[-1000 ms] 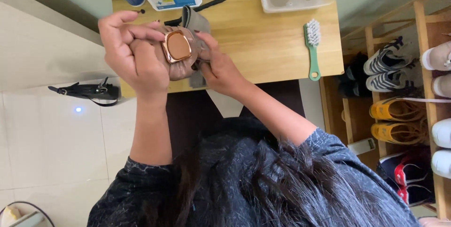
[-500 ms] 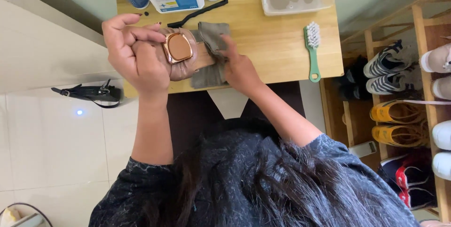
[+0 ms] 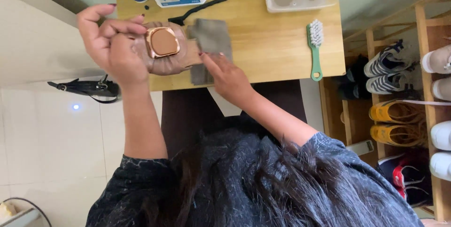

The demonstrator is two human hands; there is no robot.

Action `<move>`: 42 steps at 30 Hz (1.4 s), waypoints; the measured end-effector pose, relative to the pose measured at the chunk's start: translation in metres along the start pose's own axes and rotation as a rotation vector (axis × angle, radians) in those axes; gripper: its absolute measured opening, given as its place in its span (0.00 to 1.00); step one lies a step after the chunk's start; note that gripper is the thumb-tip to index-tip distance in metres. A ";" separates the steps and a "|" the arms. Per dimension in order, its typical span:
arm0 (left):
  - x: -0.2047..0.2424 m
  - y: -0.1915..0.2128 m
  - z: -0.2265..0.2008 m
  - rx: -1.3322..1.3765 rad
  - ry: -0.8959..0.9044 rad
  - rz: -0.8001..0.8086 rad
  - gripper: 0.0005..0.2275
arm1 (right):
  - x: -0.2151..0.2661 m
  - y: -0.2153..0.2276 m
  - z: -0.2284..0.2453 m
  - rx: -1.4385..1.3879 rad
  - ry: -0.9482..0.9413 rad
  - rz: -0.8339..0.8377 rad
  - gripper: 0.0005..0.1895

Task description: The person scrubs the sole of a beige high-heeled shoe with a green brush, then wipes the shoe with a gray cloth. The person handles the shoe and cleaning tools on a wooden table.

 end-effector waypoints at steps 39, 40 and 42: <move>0.016 0.061 0.064 0.776 0.856 -0.676 0.20 | 0.051 0.048 -0.091 -0.778 -0.951 -0.355 0.27; 0.016 0.060 0.062 0.776 0.857 -0.675 0.20 | 0.051 0.048 -0.091 -0.778 -0.951 -0.355 0.27; 0.013 0.060 0.056 0.671 0.753 -0.603 0.20 | 0.051 0.048 -0.092 -0.771 -0.964 -0.351 0.27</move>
Point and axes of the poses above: each hand's wrist, its own x-axis away from the middle knuckle, its own y-axis out of the back of the hand, z = x × y, the point moved 5 cm from there along -x, towards the middle knuckle, and after that the axes turned 11 degrees about -z, right-handed, at the moved point
